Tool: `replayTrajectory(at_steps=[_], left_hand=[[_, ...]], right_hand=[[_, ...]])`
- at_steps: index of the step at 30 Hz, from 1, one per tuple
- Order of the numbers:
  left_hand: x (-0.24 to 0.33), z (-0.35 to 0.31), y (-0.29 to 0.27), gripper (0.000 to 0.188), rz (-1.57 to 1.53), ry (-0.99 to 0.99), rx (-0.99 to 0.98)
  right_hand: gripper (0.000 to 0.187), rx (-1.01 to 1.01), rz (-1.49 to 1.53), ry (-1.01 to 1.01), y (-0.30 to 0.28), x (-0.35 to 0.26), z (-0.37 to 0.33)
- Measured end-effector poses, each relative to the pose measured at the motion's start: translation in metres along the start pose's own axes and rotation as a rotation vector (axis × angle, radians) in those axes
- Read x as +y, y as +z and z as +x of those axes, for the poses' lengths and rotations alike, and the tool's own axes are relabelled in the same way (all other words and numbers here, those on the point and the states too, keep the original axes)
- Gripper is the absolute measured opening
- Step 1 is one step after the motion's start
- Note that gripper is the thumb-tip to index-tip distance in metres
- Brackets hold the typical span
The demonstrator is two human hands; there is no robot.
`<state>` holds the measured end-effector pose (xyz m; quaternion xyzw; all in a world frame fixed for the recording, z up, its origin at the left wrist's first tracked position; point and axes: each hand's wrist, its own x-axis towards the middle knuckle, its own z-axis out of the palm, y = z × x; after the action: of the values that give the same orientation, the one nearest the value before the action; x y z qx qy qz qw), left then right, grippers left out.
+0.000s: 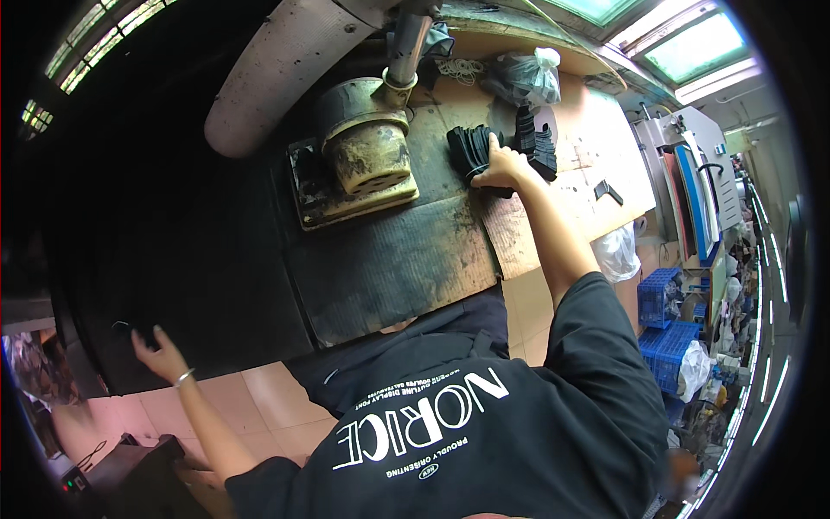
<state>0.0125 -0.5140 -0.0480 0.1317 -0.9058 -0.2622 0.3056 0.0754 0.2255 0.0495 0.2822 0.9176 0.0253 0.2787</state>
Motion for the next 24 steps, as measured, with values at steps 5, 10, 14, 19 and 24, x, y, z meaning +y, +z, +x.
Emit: replayTrajectory(at_steps=[5, 10, 14, 19, 24], left_hand=[[0.178, -0.117, 0.008, 0.070, -0.400, 0.285, -0.468], [0.290, -0.195, 0.029, 0.100, -0.604, 0.813, -0.740], [0.332, -0.203, 0.044, 0.106, -0.578, 1.161, -0.688], [0.354, -0.200, 0.027, 0.105, -0.597, 1.304, -0.874], [0.348, -0.203, 0.024, 0.101, -0.515, 1.148, -0.919]], right_hand=[[0.118, -0.159, 0.987, -0.364, 0.026, 0.008, -0.066], [0.083, -0.704, 1.672, -0.613, 0.066, -0.012, -0.119], [0.072, -1.000, 1.620, -0.681, 0.086, -0.026, -0.132], [0.064, -1.200, 1.279, -0.828, 0.099, -0.040, -0.107], [0.043, -0.671, 1.326, -0.811, 0.073, -0.066, -0.086]])
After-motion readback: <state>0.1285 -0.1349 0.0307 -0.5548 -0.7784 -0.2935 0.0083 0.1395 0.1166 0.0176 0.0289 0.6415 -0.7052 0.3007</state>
